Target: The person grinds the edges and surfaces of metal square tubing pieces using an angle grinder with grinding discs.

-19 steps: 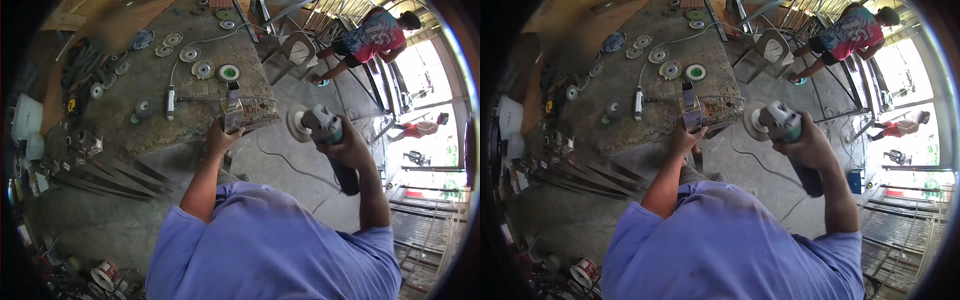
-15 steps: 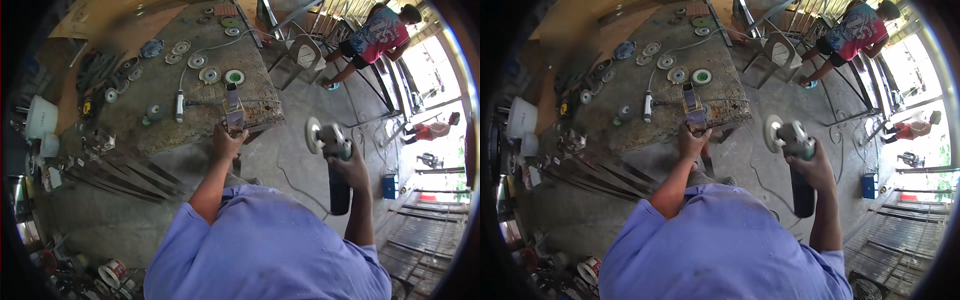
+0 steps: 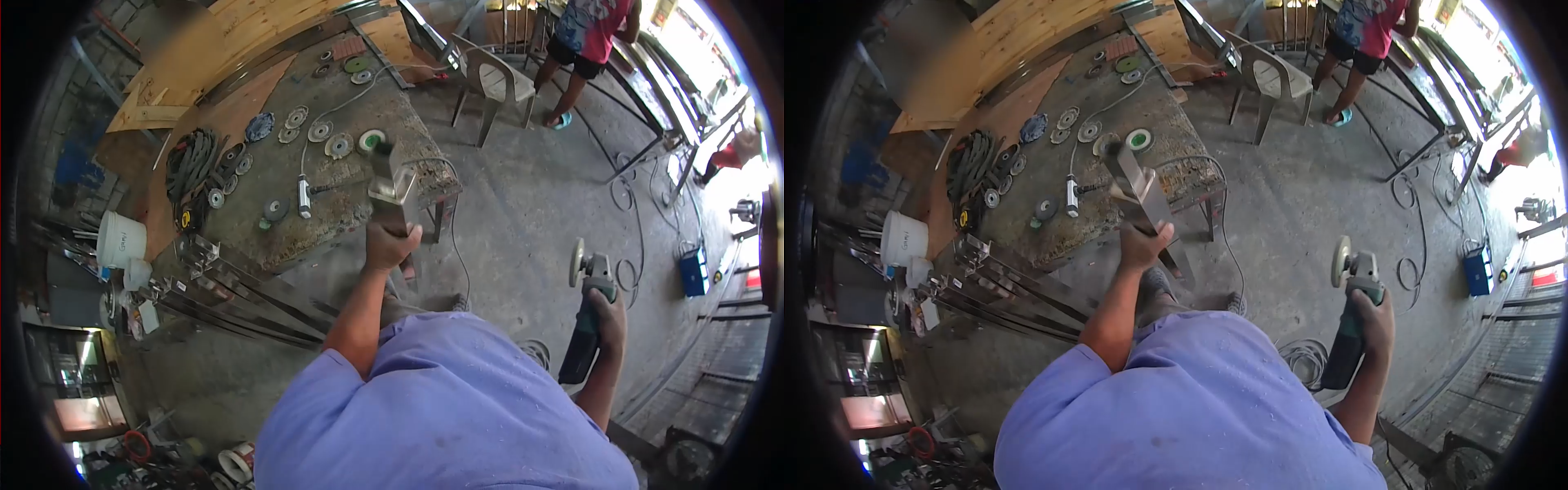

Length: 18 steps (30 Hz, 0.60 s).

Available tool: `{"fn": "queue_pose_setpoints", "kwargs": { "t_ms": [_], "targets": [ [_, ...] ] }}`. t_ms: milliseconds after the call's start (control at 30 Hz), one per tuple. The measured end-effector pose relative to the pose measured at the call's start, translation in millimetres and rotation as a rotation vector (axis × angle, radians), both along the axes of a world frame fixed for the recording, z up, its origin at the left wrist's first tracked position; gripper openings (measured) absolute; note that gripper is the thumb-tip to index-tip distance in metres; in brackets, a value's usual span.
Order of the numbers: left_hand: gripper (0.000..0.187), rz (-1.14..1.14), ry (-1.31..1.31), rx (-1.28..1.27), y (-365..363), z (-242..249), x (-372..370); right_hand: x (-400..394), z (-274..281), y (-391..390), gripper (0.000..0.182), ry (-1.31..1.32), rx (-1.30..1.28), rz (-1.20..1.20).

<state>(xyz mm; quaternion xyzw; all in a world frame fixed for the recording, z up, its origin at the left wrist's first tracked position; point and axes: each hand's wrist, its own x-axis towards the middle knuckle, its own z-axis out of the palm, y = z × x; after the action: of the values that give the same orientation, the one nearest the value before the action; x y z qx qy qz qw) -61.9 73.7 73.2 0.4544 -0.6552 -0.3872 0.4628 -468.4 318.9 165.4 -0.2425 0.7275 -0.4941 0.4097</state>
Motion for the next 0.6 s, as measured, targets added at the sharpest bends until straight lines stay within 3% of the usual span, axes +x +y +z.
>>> {"fn": "queue_pose_setpoints", "kwargs": {
  "t_ms": [67,133,233,333,433,600],
  "targets": [
    [0.05,-0.101,0.218,-0.199,2,109,-22,-9,-7,11,0.051,-0.033,-0.011,-0.054],
    [0.058,-0.101,0.31,-0.498,-16,185,-18,-24,-18,21,0.048,-0.082,-0.02,-0.075],
    [0.06,0.058,0.159,-0.795,-54,310,15,-27,-23,26,0.042,-0.171,-0.085,-0.162],
    [0.062,0.226,-0.102,-0.922,-91,419,52,-31,-27,26,0.041,-0.252,-0.113,-0.233],
    [0.065,0.309,-0.336,-0.944,-101,489,66,-42,-42,19,0.043,-0.281,-0.136,-0.212],
    [0.068,0.253,-0.522,-0.999,-82,541,39,-30,-57,-4,0.048,-0.362,-0.185,-0.246]
  ]
}}
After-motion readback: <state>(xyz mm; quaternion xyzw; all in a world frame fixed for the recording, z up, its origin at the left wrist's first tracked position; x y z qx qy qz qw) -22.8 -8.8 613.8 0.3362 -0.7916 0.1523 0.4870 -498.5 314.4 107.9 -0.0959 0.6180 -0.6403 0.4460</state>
